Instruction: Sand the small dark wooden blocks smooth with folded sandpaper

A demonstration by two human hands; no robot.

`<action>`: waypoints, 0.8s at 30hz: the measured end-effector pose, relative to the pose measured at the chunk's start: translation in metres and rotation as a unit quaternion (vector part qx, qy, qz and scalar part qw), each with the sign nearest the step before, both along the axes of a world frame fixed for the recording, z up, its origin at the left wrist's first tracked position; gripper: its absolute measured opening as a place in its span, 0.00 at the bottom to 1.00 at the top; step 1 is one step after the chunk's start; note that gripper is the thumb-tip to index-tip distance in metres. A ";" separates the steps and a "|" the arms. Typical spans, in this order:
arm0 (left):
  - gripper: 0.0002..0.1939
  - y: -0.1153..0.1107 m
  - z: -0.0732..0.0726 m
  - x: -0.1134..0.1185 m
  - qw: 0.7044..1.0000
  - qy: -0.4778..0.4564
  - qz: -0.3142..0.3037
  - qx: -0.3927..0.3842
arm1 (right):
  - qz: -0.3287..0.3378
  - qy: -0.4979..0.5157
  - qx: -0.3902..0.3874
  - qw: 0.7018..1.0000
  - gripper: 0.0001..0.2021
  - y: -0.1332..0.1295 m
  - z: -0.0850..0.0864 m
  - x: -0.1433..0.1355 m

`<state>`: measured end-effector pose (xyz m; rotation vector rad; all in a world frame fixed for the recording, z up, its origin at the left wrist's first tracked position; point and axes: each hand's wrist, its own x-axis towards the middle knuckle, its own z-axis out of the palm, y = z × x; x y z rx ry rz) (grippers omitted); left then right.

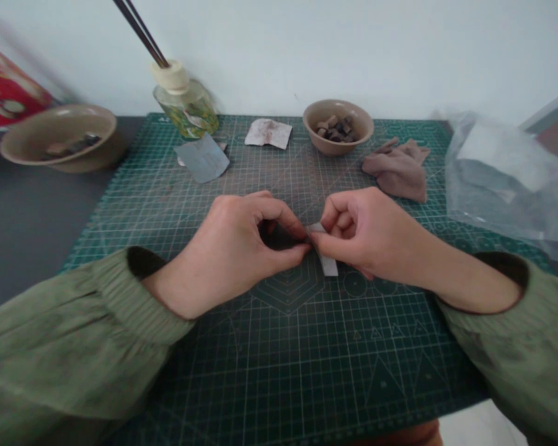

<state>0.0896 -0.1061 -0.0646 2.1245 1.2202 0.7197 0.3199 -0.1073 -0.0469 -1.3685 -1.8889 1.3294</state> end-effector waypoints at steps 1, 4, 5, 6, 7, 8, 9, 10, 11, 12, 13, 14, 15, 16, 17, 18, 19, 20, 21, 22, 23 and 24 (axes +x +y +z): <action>0.03 0.000 0.000 0.000 1.000 -0.002 0.000 -0.001 | -0.005 0.001 0.005 1.000 0.12 0.000 0.000 0.000; 0.03 -0.001 0.000 0.000 1.000 0.000 0.002 -0.003 | 0.001 0.006 -0.004 1.000 0.12 0.001 0.000 0.000; 0.03 -0.001 0.000 0.000 1.000 0.003 0.002 -0.003 | 0.005 0.005 -0.010 1.000 0.12 0.001 0.000 0.000; 0.03 -0.001 0.000 0.000 1.000 0.004 0.001 -0.003 | 0.007 0.003 -0.011 1.000 0.11 0.001 0.000 0.001; 0.03 0.000 0.001 0.000 1.000 0.005 0.000 -0.004 | 0.005 0.001 -0.005 1.000 0.11 0.000 0.000 0.001; 0.03 0.000 0.001 0.000 1.000 0.005 0.000 -0.005 | 0.001 -0.001 0.004 1.000 0.12 0.000 0.000 0.001; 0.03 0.000 0.001 0.000 1.000 0.005 0.001 -0.005 | -0.002 -0.002 0.010 1.000 0.12 0.000 0.000 0.002; 0.03 0.001 0.001 -0.001 1.000 0.005 0.001 -0.005 | 0.000 -0.002 0.009 1.000 0.12 0.000 -0.001 0.002; 0.03 0.001 0.001 -0.001 1.000 0.008 0.001 -0.005 | 0.005 -0.002 0.003 1.000 0.12 0.000 0.000 0.002; 0.03 0.001 0.001 -0.001 1.000 0.011 0.001 -0.005 | 0.011 -0.003 -0.006 1.000 0.11 0.000 0.000 0.002; 0.03 0.001 0.001 -0.001 1.000 0.015 0.000 -0.005 | 0.016 -0.004 -0.014 1.000 0.11 0.000 0.000 0.003; 0.03 0.001 0.002 -0.001 1.000 0.018 0.001 -0.005 | 0.018 -0.005 -0.019 1.000 0.11 0.000 0.000 0.003; 0.03 0.000 0.002 -0.001 1.000 0.020 0.000 -0.007 | 0.016 -0.006 -0.018 1.000 0.11 0.000 0.000 0.003; 0.03 0.000 0.002 -0.001 1.000 0.021 0.000 -0.009 | 0.011 -0.007 -0.012 1.000 0.11 0.001 0.001 0.003; 0.04 0.000 0.002 0.000 1.000 0.021 -0.001 -0.010 | 0.006 -0.008 -0.007 1.000 0.11 0.001 0.001 0.002; 0.04 0.000 0.003 0.000 1.000 0.020 -0.002 -0.011 | 0.003 -0.009 -0.005 1.000 0.12 0.002 0.001 0.002; 0.04 0.000 0.003 0.000 1.000 0.019 -0.004 -0.012 | 0.001 -0.011 -0.004 1.000 0.12 0.002 0.001 0.002; 0.04 0.000 0.003 0.000 1.000 0.019 -0.005 -0.014 | -0.001 -0.012 -0.006 1.000 0.12 0.003 0.001 0.001; 0.04 0.000 0.003 0.000 1.000 0.019 -0.006 -0.015 | -0.003 -0.013 -0.008 1.000 0.12 0.003 0.001 0.001; 0.04 0.000 0.003 0.000 1.000 0.018 -0.005 -0.015 | -0.006 -0.013 -0.010 1.000 0.13 0.003 0.001 0.001; 0.04 0.001 0.003 0.000 1.000 0.017 -0.006 -0.015 | -0.008 -0.011 -0.011 1.000 0.13 0.003 0.001 0.001; 0.04 0.001 0.002 -0.001 1.000 0.015 -0.006 -0.015 | -0.010 -0.008 -0.012 1.000 0.13 0.003 0.001 0.001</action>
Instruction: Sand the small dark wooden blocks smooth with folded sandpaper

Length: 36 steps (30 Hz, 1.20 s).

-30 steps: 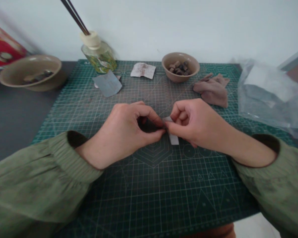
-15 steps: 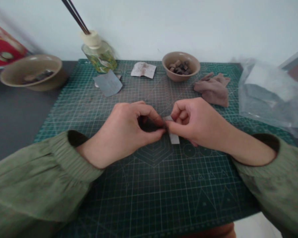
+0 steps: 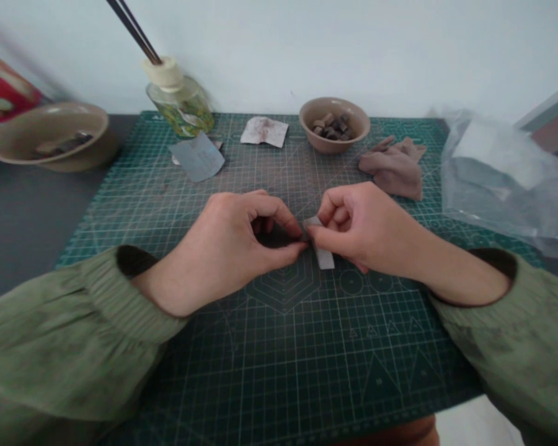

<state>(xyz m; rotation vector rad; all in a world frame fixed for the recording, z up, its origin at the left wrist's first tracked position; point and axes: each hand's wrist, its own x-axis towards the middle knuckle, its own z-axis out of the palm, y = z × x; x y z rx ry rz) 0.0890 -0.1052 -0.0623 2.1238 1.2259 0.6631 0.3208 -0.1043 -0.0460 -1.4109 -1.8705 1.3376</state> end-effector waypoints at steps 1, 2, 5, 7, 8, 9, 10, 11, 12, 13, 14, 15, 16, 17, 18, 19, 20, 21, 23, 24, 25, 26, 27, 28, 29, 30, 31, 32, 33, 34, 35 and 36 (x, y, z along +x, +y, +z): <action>0.04 0.000 0.000 0.000 1.000 -0.002 -0.001 0.001 | 0.001 0.001 -0.003 1.000 0.13 0.000 0.000 0.000; 0.04 0.000 -0.001 0.000 1.000 -0.002 -0.001 0.001 | 0.006 0.001 -0.009 1.000 0.13 -0.001 0.000 0.001; 0.05 0.001 -0.001 -0.001 1.000 -0.001 -0.001 -0.002 | 0.016 -0.005 -0.023 1.000 0.12 -0.002 0.001 0.002; 0.05 0.000 -0.001 0.000 1.000 -0.002 0.001 -0.003 | 0.009 -0.004 -0.018 1.000 0.12 -0.001 0.001 0.003; 0.05 0.000 -0.001 0.000 1.000 -0.003 0.001 -0.003 | 0.007 -0.002 -0.016 1.000 0.12 -0.001 0.000 0.003; 0.05 0.001 -0.001 0.000 1.000 -0.004 0.000 -0.004 | 0.010 0.001 -0.017 1.000 0.12 -0.001 0.000 0.004; 0.05 0.001 -0.001 0.000 1.000 -0.004 0.000 -0.004 | 0.015 0.002 -0.021 1.000 0.12 0.000 0.000 0.004; 0.05 0.001 -0.001 0.000 1.000 -0.004 -0.002 -0.005 | 0.020 0.002 -0.024 1.000 0.11 0.000 0.000 0.003; 0.05 0.001 -0.001 0.000 1.000 -0.005 -0.003 -0.007 | 0.022 0.000 -0.025 0.999 0.11 0.000 0.000 0.003; 0.05 0.001 -0.001 -0.001 1.000 -0.006 -0.004 -0.007 | 0.020 0.000 -0.021 1.000 0.11 0.000 0.000 0.003; 0.05 0.001 -0.001 -0.001 1.000 -0.007 -0.004 -0.007 | 0.017 0.002 -0.016 1.000 0.12 0.000 -0.001 0.003; 0.05 0.001 -0.001 -0.001 1.000 -0.006 -0.004 -0.006 | 0.017 0.005 -0.013 1.000 0.12 -0.001 -0.001 0.003; 0.05 0.001 -0.001 -0.001 1.000 -0.005 -0.003 -0.005 | 0.022 0.008 -0.015 1.000 0.12 -0.001 -0.001 0.003; 0.05 0.001 -0.001 -0.001 1.000 -0.004 -0.003 -0.005 | 0.031 0.011 -0.020 0.999 0.11 -0.001 -0.002 0.004; 0.05 0.002 -0.001 -0.001 1.000 -0.004 -0.004 -0.004 | 0.038 0.012 -0.025 0.999 0.11 -0.001 -0.002 0.004; 0.04 0.002 -0.001 -0.001 1.000 -0.005 -0.005 -0.005 | 0.039 0.010 -0.024 0.999 0.11 -0.001 -0.003 0.004; 0.04 0.002 -0.001 -0.002 1.000 -0.006 -0.006 -0.005 | 0.033 0.006 -0.016 0.999 0.11 -0.001 -0.003 0.004; 0.04 0.002 -0.002 -0.002 1.000 -0.007 -0.007 -0.005 | 0.024 0.003 -0.005 1.000 0.11 -0.001 -0.003 0.005; 0.04 0.002 -0.002 -0.002 1.000 -0.008 -0.009 -0.004 | 0.015 -0.001 0.008 1.000 0.11 0.000 -0.003 0.005; 0.04 0.002 -0.001 -0.002 1.000 -0.006 -0.010 -0.005 | 0.018 -0.003 0.005 1.000 0.11 0.000 -0.003 0.005; 0.04 0.002 -0.001 -0.002 1.000 -0.004 -0.010 -0.006 | 0.023 -0.006 -0.001 1.000 0.11 0.001 -0.003 0.006; 0.04 0.002 -0.001 -0.002 1.000 -0.004 -0.011 -0.007 | 0.026 -0.009 -0.006 1.000 0.11 0.001 -0.002 0.006; 0.04 0.002 -0.001 -0.002 1.000 -0.004 -0.013 -0.008 | 0.026 -0.010 -0.007 1.000 0.11 0.001 -0.002 0.006; 0.04 0.002 0.000 -0.002 1.000 -0.005 -0.013 -0.008 | 0.026 -0.009 -0.009 1.000 0.11 0.001 -0.002 0.007; 0.04 0.002 0.000 -0.002 1.000 -0.007 -0.013 -0.007 | 0.030 -0.005 -0.011 0.999 0.11 0.001 -0.002 0.007; 0.04 0.003 0.000 -0.002 1.000 -0.008 -0.012 -0.005 | 0.037 -0.001 -0.018 0.999 0.12 0.001 -0.002 0.007; 0.03 0.003 0.000 -0.002 1.000 -0.009 -0.011 -0.004 | 0.047 0.003 -0.027 0.999 0.12 0.001 -0.002 0.007; 0.03 0.003 -0.001 -0.002 1.000 -0.008 -0.011 -0.003 | 0.053 0.004 -0.033 0.998 0.12 0.001 -0.002 0.007; 0.03 0.003 -0.001 -0.002 1.000 -0.007 -0.012 -0.003 | 0.052 0.003 -0.032 0.998 0.12 0.001 -0.003 0.007; 0.04 0.003 -0.001 -0.002 1.000 -0.006 -0.014 -0.002 | 0.043 0.002 -0.024 0.999 0.12 0.001 -0.003 0.006; 0.04 0.003 -0.001 -0.003 1.000 -0.005 -0.016 -0.001 | 0.031 0.002 -0.014 0.999 0.12 0.001 -0.003 0.006; 0.04 0.004 -0.002 -0.003 1.000 -0.005 -0.018 0.000 | 0.022 0.003 -0.007 1.000 0.12 0.001 -0.003 0.006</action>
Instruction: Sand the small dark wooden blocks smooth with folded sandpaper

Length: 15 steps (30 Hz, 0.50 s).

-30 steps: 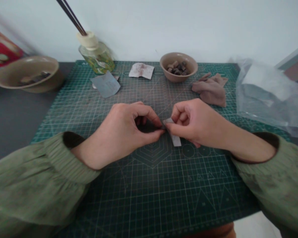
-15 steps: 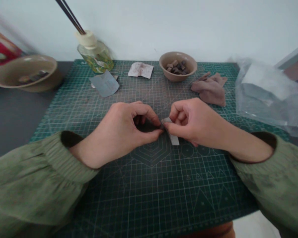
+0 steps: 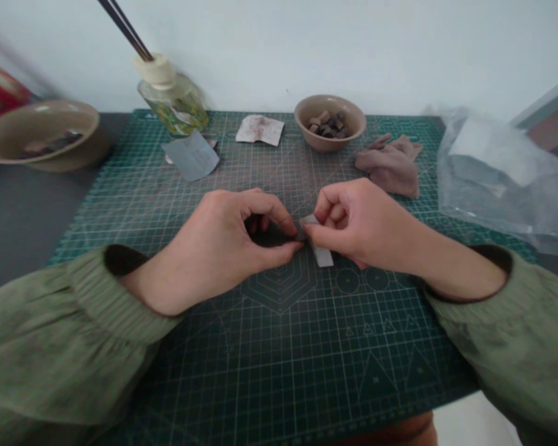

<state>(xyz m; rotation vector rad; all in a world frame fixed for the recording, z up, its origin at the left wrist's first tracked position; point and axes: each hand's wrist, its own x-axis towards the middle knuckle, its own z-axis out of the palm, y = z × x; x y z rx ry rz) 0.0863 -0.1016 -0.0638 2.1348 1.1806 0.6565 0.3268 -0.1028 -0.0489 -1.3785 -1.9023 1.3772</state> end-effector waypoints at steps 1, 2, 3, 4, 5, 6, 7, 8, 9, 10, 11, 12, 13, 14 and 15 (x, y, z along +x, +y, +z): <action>0.04 0.000 0.000 0.000 1.000 0.000 0.000 -0.001 | -0.003 0.001 0.001 1.000 0.11 0.000 0.000 0.000; 0.04 0.000 0.000 0.000 1.000 0.000 0.001 -0.002 | 0.001 0.001 -0.003 1.000 0.11 0.000 0.000 0.000; 0.04 0.000 0.000 0.000 1.000 0.000 0.002 -0.004 | 0.009 0.000 -0.011 1.000 0.11 0.000 0.000 0.001; 0.04 0.000 0.001 0.000 1.000 0.000 0.002 -0.006 | 0.015 -0.003 -0.016 1.000 0.11 0.001 0.000 0.001; 0.04 0.000 0.001 0.000 1.000 -0.001 0.001 -0.007 | 0.018 -0.008 -0.016 1.000 0.11 0.001 0.000 0.001; 0.04 0.000 0.001 0.000 1.000 -0.001 0.000 -0.006 | 0.016 -0.014 -0.007 1.000 0.10 0.002 -0.001 0.002; 0.04 0.000 0.001 0.000 1.000 -0.001 -0.001 -0.004 | 0.012 -0.021 0.008 1.000 0.10 0.003 -0.002 0.003; 0.04 0.000 0.001 0.000 1.000 0.000 -0.001 -0.002 | 0.010 -0.029 0.023 0.999 0.10 0.004 -0.003 0.003; 0.04 0.000 0.000 0.000 1.000 0.001 -0.001 -0.001 | 0.009 -0.035 0.034 0.999 0.09 0.005 -0.004 0.004; 0.04 0.000 0.000 0.000 1.000 0.003 0.001 -0.001 | 0.010 -0.037 0.037 0.999 0.09 0.006 -0.005 0.005; 0.04 0.000 0.000 -0.001 1.000 0.004 0.003 -0.002 | 0.011 -0.036 0.031 0.999 0.09 0.007 -0.005 0.006; 0.05 0.000 -0.001 -0.001 1.000 0.005 0.004 -0.003 | 0.014 -0.031 0.018 0.999 0.10 0.007 -0.005 0.007; 0.05 0.001 -0.001 -0.001 1.000 0.005 0.004 -0.004 | 0.016 -0.023 0.001 1.000 0.10 0.007 -0.004 0.008; 0.05 0.001 -0.001 -0.001 1.000 0.004 0.003 -0.005 | 0.018 -0.013 -0.016 1.000 0.11 0.007 -0.003 0.008; 0.05 0.001 -0.001 -0.001 1.000 0.003 0.001 -0.006 | 0.020 -0.003 -0.030 0.999 0.11 0.007 -0.002 0.009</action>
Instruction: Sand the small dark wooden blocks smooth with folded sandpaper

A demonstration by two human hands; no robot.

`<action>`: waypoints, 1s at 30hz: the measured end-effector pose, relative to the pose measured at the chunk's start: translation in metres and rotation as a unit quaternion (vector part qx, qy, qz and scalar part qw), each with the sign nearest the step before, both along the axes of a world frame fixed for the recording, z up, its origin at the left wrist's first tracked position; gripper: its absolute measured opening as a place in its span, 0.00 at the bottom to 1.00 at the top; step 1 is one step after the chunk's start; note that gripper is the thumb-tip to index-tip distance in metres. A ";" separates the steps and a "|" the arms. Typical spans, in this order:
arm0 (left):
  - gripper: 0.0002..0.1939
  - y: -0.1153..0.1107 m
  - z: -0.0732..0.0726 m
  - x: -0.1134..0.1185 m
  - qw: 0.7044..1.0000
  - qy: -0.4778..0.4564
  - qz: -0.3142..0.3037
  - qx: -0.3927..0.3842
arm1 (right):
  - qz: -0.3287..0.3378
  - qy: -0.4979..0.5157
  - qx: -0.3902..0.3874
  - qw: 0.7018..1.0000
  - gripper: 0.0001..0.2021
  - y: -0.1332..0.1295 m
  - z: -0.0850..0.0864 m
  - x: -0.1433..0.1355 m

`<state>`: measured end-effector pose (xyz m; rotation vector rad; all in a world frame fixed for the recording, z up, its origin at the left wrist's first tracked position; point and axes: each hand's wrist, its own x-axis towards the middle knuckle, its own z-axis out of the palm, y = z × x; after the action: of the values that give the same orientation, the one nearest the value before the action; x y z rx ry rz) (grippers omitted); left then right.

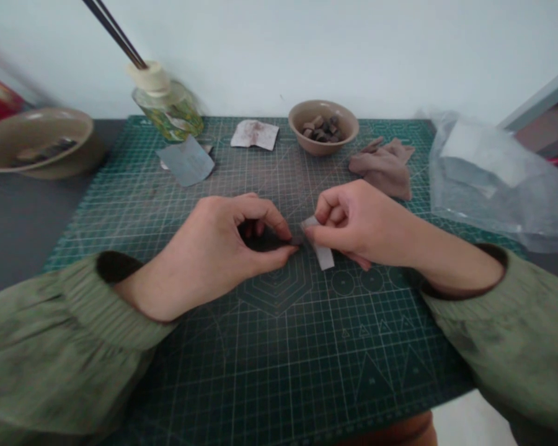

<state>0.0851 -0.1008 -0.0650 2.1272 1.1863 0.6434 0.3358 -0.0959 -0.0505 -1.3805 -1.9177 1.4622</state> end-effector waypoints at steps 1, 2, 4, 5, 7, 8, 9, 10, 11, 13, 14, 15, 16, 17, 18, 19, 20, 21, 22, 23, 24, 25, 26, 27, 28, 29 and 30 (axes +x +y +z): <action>0.05 0.000 0.000 0.000 1.000 -0.002 -0.003 -0.001 | 0.004 0.008 -0.011 1.000 0.12 0.000 0.001 0.000; 0.05 0.000 0.000 0.000 1.000 -0.004 -0.005 -0.002 | 0.008 0.016 -0.020 1.000 0.12 -0.001 0.002 0.000; 0.04 0.000 -0.001 0.000 1.000 -0.005 -0.004 -0.003 | 0.013 0.026 -0.029 0.999 0.12 -0.002 0.003 0.000; 0.04 0.000 -0.001 -0.001 1.000 -0.004 -0.003 -0.002 | 0.014 0.028 -0.029 0.999 0.11 -0.002 0.003 -0.001; 0.04 0.000 -0.001 -0.001 1.000 -0.005 -0.002 0.001 | 0.005 0.028 -0.021 0.999 0.11 -0.002 0.002 -0.002; 0.04 -0.001 -0.001 -0.001 1.000 -0.006 -0.004 0.002 | 0.000 0.028 -0.017 0.999 0.11 -0.002 0.001 -0.002; 0.04 -0.001 -0.001 -0.001 1.000 -0.008 -0.006 0.001 | -0.002 0.026 -0.014 1.000 0.12 -0.002 0.000 -0.002; 0.04 -0.001 -0.001 -0.001 1.000 -0.009 -0.007 0.001 | 0.000 0.023 -0.013 1.000 0.12 -0.002 0.000 -0.003; 0.04 -0.001 -0.001 -0.001 1.000 -0.009 -0.008 0.000 | 0.004 0.017 -0.011 1.000 0.12 -0.002 0.000 -0.003; 0.04 -0.001 -0.001 -0.001 1.000 -0.007 -0.008 0.004 | 0.002 0.003 -0.001 1.000 0.12 -0.002 0.000 -0.003; 0.03 -0.001 -0.001 -0.001 1.000 -0.005 -0.008 0.009 | -0.010 -0.002 0.010 1.000 0.12 -0.002 0.000 -0.003; 0.03 -0.001 -0.001 -0.001 1.000 -0.004 -0.007 0.016 | -0.027 -0.002 0.023 0.999 0.13 -0.001 0.001 -0.003; 0.03 -0.001 0.000 -0.001 1.000 -0.003 -0.004 0.023 | -0.047 0.002 0.037 0.998 0.14 -0.001 0.001 -0.002; 0.04 -0.002 0.000 -0.001 1.000 -0.002 0.001 0.031 | -0.065 0.009 0.049 0.997 0.15 0.000 0.001 -0.002; 0.04 -0.002 -0.001 0.000 0.999 -0.003 0.008 0.038 | -0.079 0.018 0.059 0.995 0.15 0.001 0.001 -0.002; 0.05 -0.002 -0.001 0.000 0.999 -0.007 0.017 0.047 | -0.092 0.029 0.068 0.993 0.16 0.001 0.001 -0.002; 0.05 -0.002 -0.001 0.000 0.998 -0.016 0.025 0.058 | -0.101 0.041 0.076 0.991 0.17 0.002 0.000 -0.001; 0.06 -0.002 -0.002 0.000 0.997 -0.028 0.031 0.070 | -0.109 0.053 0.083 0.989 0.18 0.002 -0.001 -0.001; 0.07 -0.002 -0.003 0.000 0.995 -0.041 0.035 0.084 | -0.114 0.063 0.090 0.987 0.19 0.003 -0.002 -0.001; 0.08 -0.001 -0.004 0.000 0.993 -0.051 0.037 0.097 | -0.118 0.070 0.098 0.986 0.20 0.003 -0.003 -0.001; 0.09 -0.001 -0.004 0.000 0.992 -0.057 0.036 0.110 | -0.120 0.074 0.107 0.984 0.21 0.004 -0.004 0.000; 0.10 0.000 -0.005 0.000 0.991 -0.057 0.033 0.120 | -0.121 0.075 0.115 0.983 0.21 0.005 -0.005 0.000; 0.10 0.001 -0.005 -0.001 0.990 -0.053 0.027 0.127 | -0.122 0.075 0.122 0.982 0.22 0.005 -0.006 0.001; 0.10 0.001 -0.005 -0.001 0.990 -0.050 0.022 0.132 | -0.123 0.074 0.130 0.981 0.22 0.006 -0.007 0.001; 0.10 0.001 -0.005 -0.001 0.990 -0.047 0.018 0.134 | -0.123 0.075 0.137 0.980 0.22 0.007 -0.008 0.001; 0.09 0.002 -0.005 -0.002 0.990 -0.044 0.016 0.135 | -0.124 0.075 0.143 0.979 0.23 0.008 -0.008 0.002; 0.08 0.002 -0.005 -0.002 0.989 -0.042 0.017 0.137 | -0.124 0.076 0.147 0.978 0.23 0.008 -0.008 0.002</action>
<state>0.0834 -0.0990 -0.0700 2.2823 1.1429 0.9501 0.3377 -0.0878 -0.0587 -1.2769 -1.7136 1.0849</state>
